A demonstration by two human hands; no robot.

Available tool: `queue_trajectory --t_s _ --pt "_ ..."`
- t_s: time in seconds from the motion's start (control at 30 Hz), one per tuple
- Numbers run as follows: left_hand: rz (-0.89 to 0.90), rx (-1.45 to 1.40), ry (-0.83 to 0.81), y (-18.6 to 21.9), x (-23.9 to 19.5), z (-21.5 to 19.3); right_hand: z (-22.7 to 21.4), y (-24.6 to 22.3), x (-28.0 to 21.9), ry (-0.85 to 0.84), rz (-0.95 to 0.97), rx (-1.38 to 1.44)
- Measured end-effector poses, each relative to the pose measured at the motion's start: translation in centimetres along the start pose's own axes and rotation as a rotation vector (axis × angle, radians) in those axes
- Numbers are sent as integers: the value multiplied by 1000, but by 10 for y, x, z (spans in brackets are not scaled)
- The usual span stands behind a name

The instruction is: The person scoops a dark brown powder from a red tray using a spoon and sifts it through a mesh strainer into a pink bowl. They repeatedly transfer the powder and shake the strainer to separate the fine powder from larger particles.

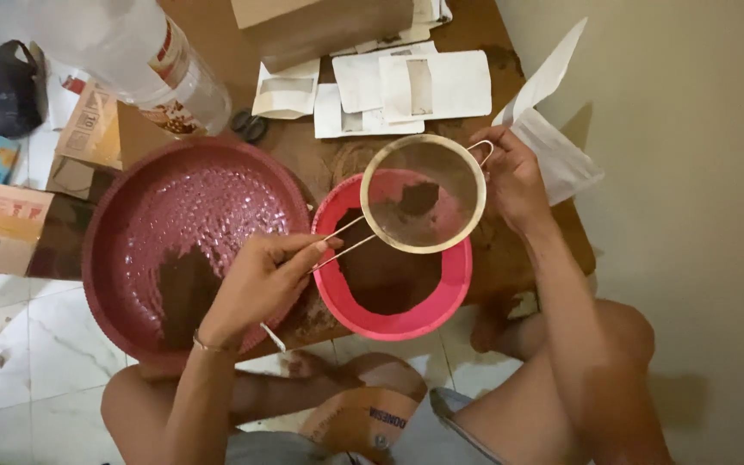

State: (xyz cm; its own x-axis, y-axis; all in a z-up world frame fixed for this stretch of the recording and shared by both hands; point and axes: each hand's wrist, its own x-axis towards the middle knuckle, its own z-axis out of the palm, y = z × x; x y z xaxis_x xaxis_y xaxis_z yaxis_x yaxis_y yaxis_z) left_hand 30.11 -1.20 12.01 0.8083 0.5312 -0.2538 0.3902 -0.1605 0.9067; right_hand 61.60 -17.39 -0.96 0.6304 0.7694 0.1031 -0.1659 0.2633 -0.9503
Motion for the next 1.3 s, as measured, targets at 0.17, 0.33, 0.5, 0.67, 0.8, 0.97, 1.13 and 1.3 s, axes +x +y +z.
queue_trajectory --t_s 0.17,0.33,0.5,0.67,0.8,0.97,1.13,1.3 --pt "-55 -32 34 -11 -6 -3 -5 12 2 -13 0 17" --pt "-123 -77 30 -35 -12 -3 7 6 -6 29 40 26" --pt "-28 -192 64 -46 -37 -2 -4 20 -5 -199 -3 -123" --pt "-16 -142 63 -57 -56 -12 9 15 -11 -269 68 -162" --pt "45 -29 66 -53 -61 -15 32 3 -10 -325 59 -275" --pt "3 -47 160 -66 -62 -14 43 6 -10 -306 105 -173" --pt "-73 -119 177 -67 -73 -9 59 -10 -8 -273 234 82" --pt "-128 -106 179 -70 -74 -9 63 -12 -12 -326 283 272"
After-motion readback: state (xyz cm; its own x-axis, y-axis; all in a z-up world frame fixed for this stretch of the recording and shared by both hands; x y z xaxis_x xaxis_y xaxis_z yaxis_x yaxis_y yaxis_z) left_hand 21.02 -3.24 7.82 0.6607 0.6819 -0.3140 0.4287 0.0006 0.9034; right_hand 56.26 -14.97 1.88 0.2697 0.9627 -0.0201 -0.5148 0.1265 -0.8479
